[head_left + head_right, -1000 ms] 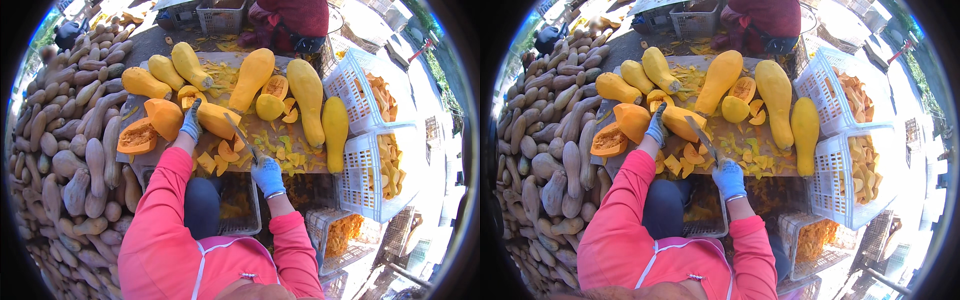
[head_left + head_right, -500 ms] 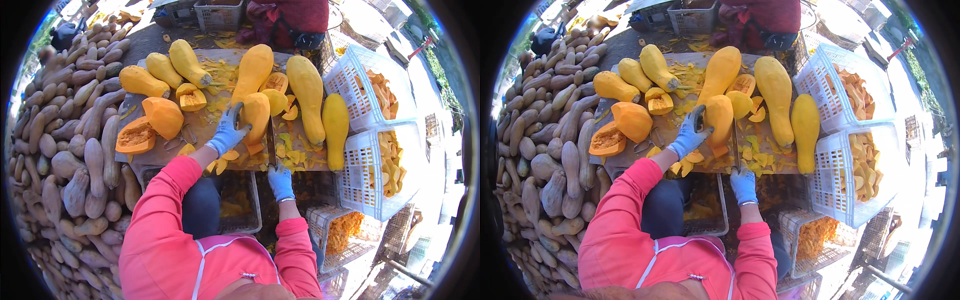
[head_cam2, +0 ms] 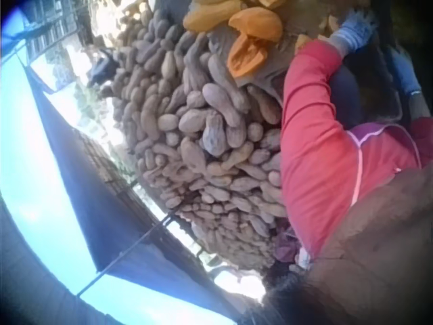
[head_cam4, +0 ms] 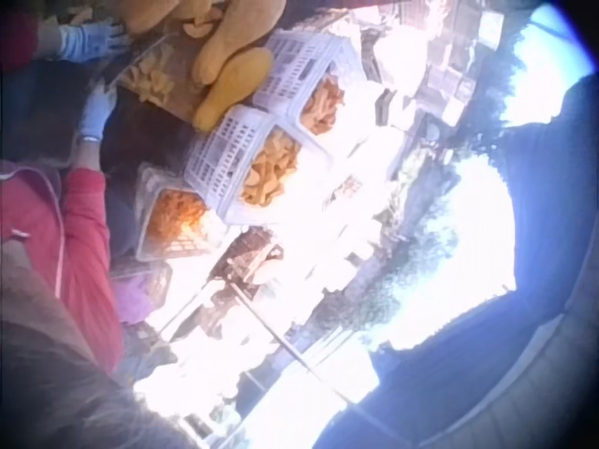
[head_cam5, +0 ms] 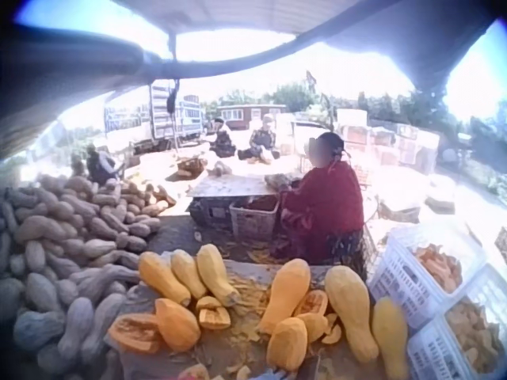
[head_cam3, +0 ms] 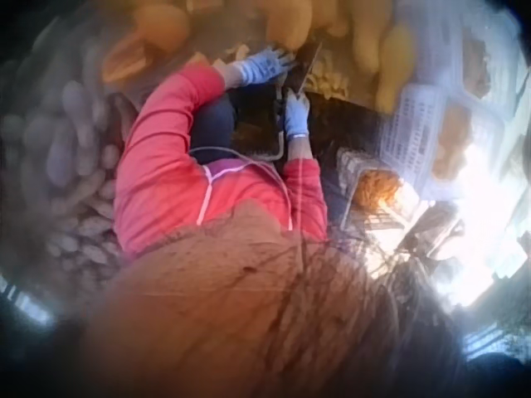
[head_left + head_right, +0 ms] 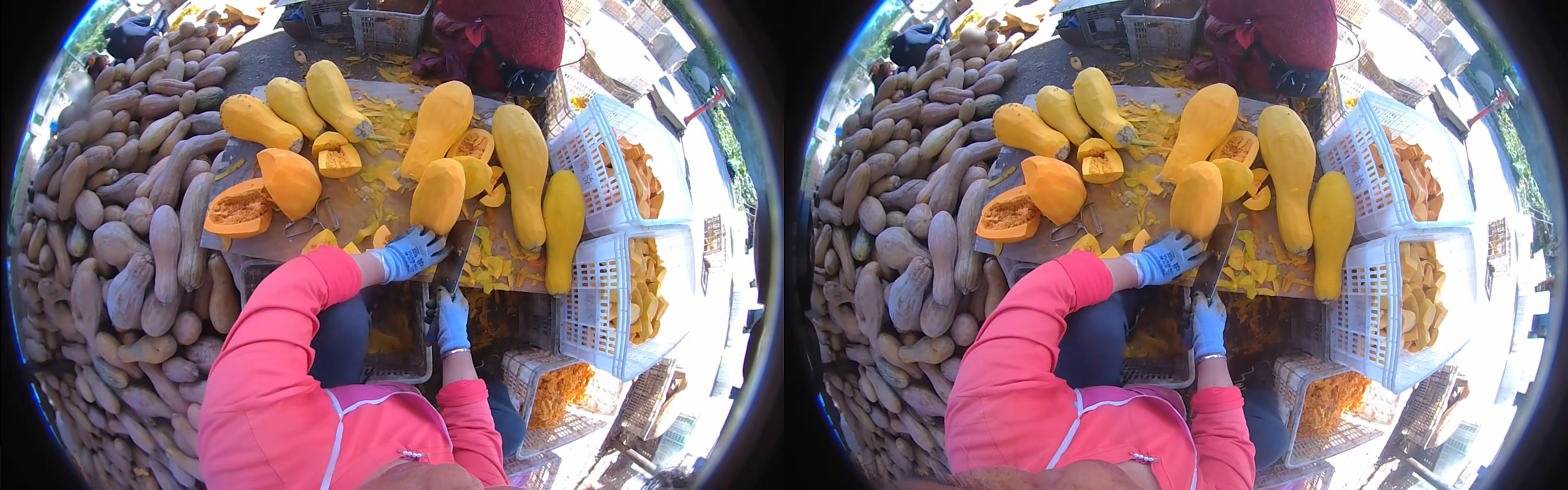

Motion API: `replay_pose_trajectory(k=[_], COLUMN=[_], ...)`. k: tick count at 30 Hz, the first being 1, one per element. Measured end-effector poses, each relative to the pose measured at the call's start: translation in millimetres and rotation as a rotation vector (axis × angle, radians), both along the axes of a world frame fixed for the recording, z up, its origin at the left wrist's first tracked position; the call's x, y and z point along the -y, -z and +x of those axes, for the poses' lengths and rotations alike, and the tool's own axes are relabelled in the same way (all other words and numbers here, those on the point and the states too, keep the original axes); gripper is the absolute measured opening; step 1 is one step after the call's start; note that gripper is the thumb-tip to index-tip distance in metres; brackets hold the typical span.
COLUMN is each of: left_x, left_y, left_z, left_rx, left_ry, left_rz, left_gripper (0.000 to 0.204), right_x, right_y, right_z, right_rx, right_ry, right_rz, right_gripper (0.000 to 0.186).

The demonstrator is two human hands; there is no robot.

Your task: The person peels and cuts yellow squash on a wooden board, removing the skin and slicing the flesh into chunks. The cut pieces are placed into white plastic crates, and peels are discarded into a bin below.

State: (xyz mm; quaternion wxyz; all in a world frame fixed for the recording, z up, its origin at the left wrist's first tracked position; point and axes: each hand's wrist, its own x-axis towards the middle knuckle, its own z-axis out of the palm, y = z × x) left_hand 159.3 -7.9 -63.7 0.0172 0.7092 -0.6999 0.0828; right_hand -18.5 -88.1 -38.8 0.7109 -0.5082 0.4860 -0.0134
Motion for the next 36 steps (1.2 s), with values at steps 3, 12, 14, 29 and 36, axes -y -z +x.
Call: replay_pose_trajectory(k=[3, 12, 14, 29, 36], left_x=[-10, -68, -80, -160, -94], left_y=[17, 4, -8, 10, -2], left_z=[11, 87, 97, 49, 87], left_rx=[0.027, 0.001, -0.041, -0.038, 0.054], left_ry=[0.056, -0.375, -0.527, -0.213, -0.516], left_rz=[-0.001, 0.302, 0.204, -0.024, 0.015], left_gripper=[0.041, 0.035, 0.041, 0.041, 0.05], right_x=[0, 0, -1, -13, -7], right_y=[3, 12, 21, -5, 0], right_z=[-8, -17, -18, -37, -48], right_rx=[-0.009, -0.036, -0.02, 0.007, -0.026], right_ry=[-0.011, -0.046, -0.067, 0.014, -0.088], right_rz=[-0.048, -0.106, -0.158, -0.087, -0.254], right_gripper=[0.014, 0.017, 0.017, 0.011, 0.021])
